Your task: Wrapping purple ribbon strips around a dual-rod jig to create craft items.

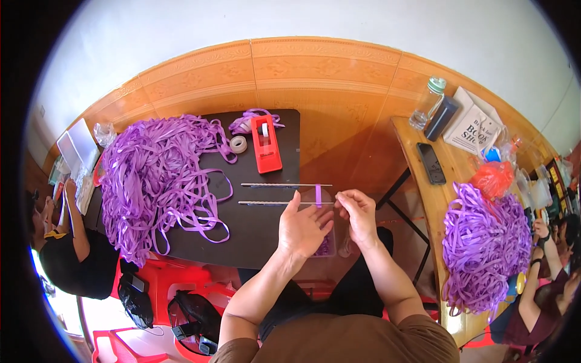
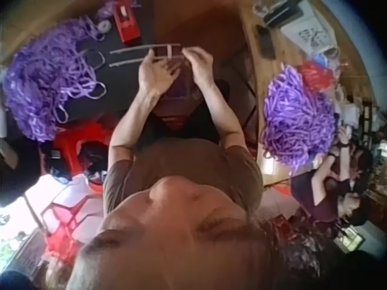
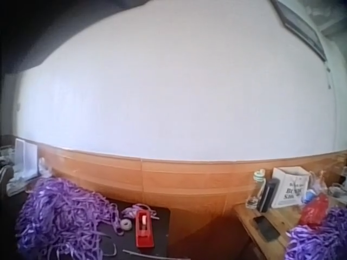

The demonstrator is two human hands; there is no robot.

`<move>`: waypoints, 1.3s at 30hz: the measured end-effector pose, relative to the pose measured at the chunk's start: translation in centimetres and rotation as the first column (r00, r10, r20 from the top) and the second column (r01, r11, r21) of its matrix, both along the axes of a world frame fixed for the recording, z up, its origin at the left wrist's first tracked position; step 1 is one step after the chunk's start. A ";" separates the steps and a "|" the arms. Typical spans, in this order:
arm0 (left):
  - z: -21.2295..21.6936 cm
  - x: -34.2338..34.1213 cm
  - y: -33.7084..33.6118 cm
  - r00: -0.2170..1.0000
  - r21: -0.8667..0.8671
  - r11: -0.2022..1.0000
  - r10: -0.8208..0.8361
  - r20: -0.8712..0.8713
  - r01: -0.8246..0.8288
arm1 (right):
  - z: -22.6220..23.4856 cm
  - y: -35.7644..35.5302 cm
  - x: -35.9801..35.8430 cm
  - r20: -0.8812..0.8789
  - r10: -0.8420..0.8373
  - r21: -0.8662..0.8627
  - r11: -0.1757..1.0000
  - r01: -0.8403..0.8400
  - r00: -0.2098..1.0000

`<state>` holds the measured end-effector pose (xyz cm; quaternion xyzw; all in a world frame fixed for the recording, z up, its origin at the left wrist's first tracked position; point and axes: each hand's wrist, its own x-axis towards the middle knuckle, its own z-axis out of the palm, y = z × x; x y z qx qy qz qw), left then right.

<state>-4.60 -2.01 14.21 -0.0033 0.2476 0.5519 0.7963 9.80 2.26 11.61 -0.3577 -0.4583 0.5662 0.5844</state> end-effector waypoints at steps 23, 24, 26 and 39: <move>-0.2 -0.6 -0.4 0.992 0.080 0.997 -0.016 0.122 0.006 | 1.5 13.5 -15.9 0.355 0.163 -0.036 0.986 -0.161 0.920; -0.2 -0.7 -0.4 0.992 0.078 0.997 -0.013 0.123 0.003 | 1.7 13.3 -16.1 0.325 0.167 -0.051 0.986 -0.158 0.931; -0.5 -0.8 -0.4 0.993 0.086 0.996 -0.016 0.117 0.006 | 2.1 12.9 -16.4 0.294 0.169 -0.067 0.985 -0.156 0.941; -1.5 -0.7 -0.5 0.984 0.122 0.992 0.022 0.175 -0.044 | 0.7 7.7 -14.5 0.507 -0.009 0.140 0.988 -0.072 0.862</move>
